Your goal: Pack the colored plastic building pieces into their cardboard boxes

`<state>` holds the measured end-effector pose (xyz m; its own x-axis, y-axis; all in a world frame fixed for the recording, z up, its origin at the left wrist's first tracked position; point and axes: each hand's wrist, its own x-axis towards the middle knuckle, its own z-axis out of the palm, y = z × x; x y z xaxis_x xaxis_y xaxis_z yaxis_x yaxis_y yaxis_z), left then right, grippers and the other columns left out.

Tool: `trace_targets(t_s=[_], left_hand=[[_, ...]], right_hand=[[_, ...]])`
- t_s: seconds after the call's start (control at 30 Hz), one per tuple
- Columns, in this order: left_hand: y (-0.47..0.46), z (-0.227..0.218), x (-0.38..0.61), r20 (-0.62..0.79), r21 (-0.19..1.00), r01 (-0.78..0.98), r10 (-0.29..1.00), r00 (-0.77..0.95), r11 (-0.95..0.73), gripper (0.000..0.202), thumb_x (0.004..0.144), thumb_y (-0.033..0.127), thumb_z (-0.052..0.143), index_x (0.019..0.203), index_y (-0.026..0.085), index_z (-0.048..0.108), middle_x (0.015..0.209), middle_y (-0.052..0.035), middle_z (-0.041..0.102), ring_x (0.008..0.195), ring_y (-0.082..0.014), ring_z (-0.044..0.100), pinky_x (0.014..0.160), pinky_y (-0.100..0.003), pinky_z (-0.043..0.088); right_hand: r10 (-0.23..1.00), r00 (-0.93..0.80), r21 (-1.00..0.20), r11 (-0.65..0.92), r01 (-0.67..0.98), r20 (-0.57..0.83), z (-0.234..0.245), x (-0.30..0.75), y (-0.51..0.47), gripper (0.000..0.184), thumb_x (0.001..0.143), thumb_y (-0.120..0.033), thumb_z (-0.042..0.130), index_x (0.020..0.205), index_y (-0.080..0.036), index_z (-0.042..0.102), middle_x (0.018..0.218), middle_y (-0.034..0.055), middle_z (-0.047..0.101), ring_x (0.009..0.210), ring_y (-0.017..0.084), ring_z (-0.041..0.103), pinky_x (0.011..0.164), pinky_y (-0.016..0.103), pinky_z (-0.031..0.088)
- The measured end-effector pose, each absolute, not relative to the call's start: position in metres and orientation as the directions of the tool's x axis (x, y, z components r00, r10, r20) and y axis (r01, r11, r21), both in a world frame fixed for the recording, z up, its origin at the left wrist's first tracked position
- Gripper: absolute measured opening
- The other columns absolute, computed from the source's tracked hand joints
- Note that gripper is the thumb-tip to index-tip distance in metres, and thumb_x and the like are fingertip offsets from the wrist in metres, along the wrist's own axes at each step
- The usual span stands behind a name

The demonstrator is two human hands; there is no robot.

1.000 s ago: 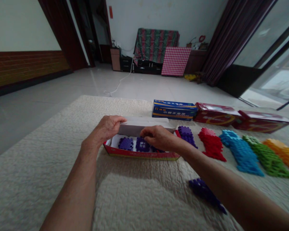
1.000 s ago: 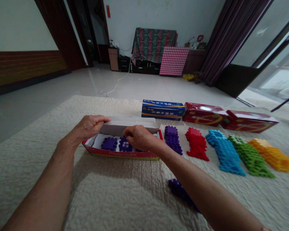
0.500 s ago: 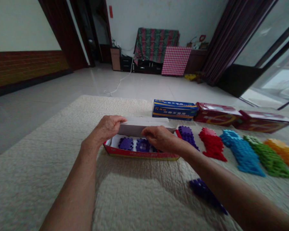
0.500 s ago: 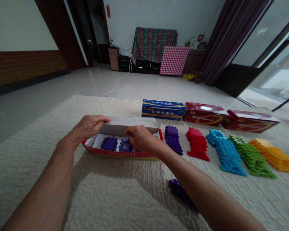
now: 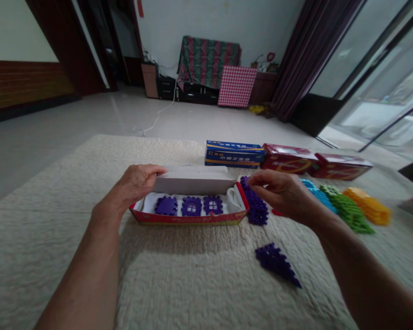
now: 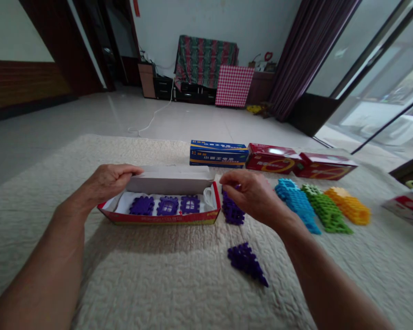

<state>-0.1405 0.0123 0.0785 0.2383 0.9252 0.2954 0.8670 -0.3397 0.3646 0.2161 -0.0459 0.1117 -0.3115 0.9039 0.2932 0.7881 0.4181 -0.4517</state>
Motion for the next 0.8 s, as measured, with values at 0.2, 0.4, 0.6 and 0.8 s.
trace_targets(t_s=[0.2, 0.4, 0.6, 0.8], left_hand=[[0.015, 0.074, -0.144, 0.280, 0.376, 0.864, 0.930, 0.238, -0.334, 0.045, 0.078, 0.021, 0.039, 0.104, 0.020, 0.076, 0.103, -0.0045, 0.077, 0.096, -0.0231, 0.071, 0.093, -0.034, 0.053], [0.016, 0.073, -0.145, 0.255, 0.350, 0.888, 0.942, 0.216, -0.299, 0.046, 0.078, 0.023, 0.038, 0.104, 0.020, 0.076, 0.105, -0.0042, 0.076, 0.096, -0.0228, 0.071, 0.095, -0.034, 0.052], [0.017, 0.073, -0.145, 0.250, 0.336, 0.896, 0.944, 0.213, -0.291, 0.047, 0.079, 0.023, 0.037, 0.105, 0.018, 0.076, 0.105, -0.0052, 0.076, 0.096, -0.0228, 0.071, 0.094, -0.036, 0.052], [0.015, 0.074, -0.145, 0.242, 0.334, 0.899, 0.948, 0.209, -0.283, 0.047, 0.080, 0.023, 0.037, 0.107, 0.016, 0.075, 0.105, -0.0068, 0.076, 0.095, -0.0220, 0.070, 0.091, -0.034, 0.051]], right_hand=[[0.926, -0.291, -0.172, 0.336, 0.926, 0.242, 0.078, 0.251, -0.072, 0.019, 0.087, -0.022, 0.054, 0.102, -0.017, 0.064, 0.104, 0.0105, 0.064, 0.091, 0.022, 0.061, 0.081, 0.037, 0.049], [0.911, -0.307, -0.115, 0.349, 0.930, 0.275, 0.057, 0.241, -0.094, 0.028, 0.091, -0.021, 0.050, 0.117, -0.015, 0.060, 0.109, 0.0131, 0.057, 0.100, 0.024, 0.057, 0.087, 0.040, 0.050], [0.889, -0.342, -0.053, 0.374, 0.926, 0.305, 0.042, 0.244, -0.098, 0.029, 0.090, -0.021, 0.054, 0.118, -0.015, 0.059, 0.111, 0.0148, 0.055, 0.098, 0.027, 0.057, 0.085, 0.045, 0.052], [0.884, -0.347, -0.081, 0.389, 0.918, 0.314, 0.043, 0.245, -0.101, 0.037, 0.083, -0.024, 0.064, 0.119, -0.017, 0.056, 0.121, 0.0164, 0.053, 0.107, 0.031, 0.056, 0.088, 0.048, 0.052]])
